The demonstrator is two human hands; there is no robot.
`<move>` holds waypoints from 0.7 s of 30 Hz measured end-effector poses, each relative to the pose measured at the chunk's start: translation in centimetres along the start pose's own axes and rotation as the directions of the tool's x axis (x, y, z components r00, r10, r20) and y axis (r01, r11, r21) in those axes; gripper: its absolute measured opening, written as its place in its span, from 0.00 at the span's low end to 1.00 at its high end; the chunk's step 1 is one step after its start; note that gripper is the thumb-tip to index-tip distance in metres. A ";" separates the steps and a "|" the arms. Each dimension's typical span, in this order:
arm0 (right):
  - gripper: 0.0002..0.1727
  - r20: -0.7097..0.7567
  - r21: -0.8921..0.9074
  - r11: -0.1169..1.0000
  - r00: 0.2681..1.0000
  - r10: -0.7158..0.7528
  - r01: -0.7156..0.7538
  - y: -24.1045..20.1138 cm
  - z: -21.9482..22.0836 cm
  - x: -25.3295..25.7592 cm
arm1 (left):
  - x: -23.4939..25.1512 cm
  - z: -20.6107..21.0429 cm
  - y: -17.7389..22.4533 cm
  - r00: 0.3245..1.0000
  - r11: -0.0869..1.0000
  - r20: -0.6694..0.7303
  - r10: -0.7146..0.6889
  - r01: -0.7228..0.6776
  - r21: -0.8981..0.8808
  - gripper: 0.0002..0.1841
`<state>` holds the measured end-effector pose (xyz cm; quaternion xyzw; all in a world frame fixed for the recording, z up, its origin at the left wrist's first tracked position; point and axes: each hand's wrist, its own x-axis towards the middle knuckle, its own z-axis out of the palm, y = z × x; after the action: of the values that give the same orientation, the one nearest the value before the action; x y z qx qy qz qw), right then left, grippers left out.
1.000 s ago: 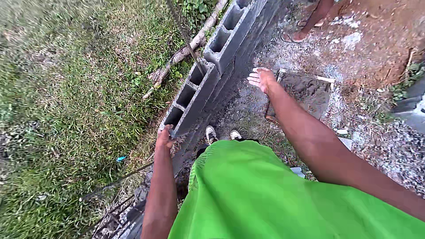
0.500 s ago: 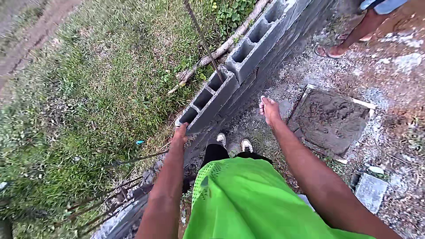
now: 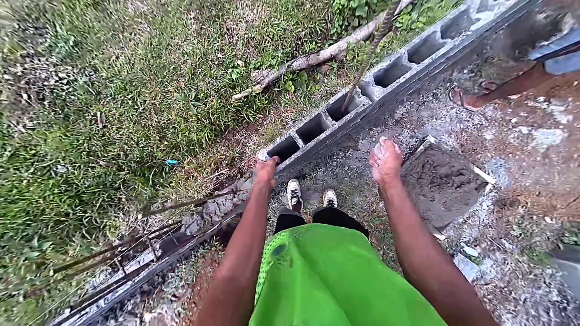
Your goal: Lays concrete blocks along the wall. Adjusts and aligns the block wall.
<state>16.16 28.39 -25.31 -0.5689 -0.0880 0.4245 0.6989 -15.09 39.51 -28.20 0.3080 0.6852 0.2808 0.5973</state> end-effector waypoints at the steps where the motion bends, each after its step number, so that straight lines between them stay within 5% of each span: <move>1: 0.21 -0.013 0.008 1.000 1.000 -0.013 0.013 0.0 0.7 -0.2 | 0.1 0.1 -0.1 1.000 1.000 -0.002 0.008 -0.008 -0.014 0.39; 5: 0.23 -0.032 0.032 0.990 0.990 -0.138 0.139 -0.9 3.6 1.5 | 1.1 0.7 0.5 0.999 0.996 -0.015 0.044 -0.045 -0.072 0.36; 14: 0.24 0.231 0.016 0.908 0.882 -0.411 0.419 -8.4 10.4 8.4 | 0.2 0.6 0.8 0.997 0.992 -0.064 0.049 -0.056 -0.112 0.37; 19: 0.20 0.309 -0.322 0.788 0.845 -0.436 0.524 -1.3 8.4 12.7 | 0.3 0.7 1.0 0.997 0.993 -0.081 0.015 -0.025 -0.118 0.38; 21: 0.20 0.329 -0.277 0.827 0.857 -0.396 0.489 -0.9 7.9 13.5 | 0.4 0.8 1.1 0.995 0.994 -0.097 -0.004 -0.007 -0.109 0.39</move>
<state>20.25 43.41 -26.75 -0.5876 -0.3826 0.2970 0.6482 -14.20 40.48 -27.75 0.2613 0.6967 0.3331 0.5791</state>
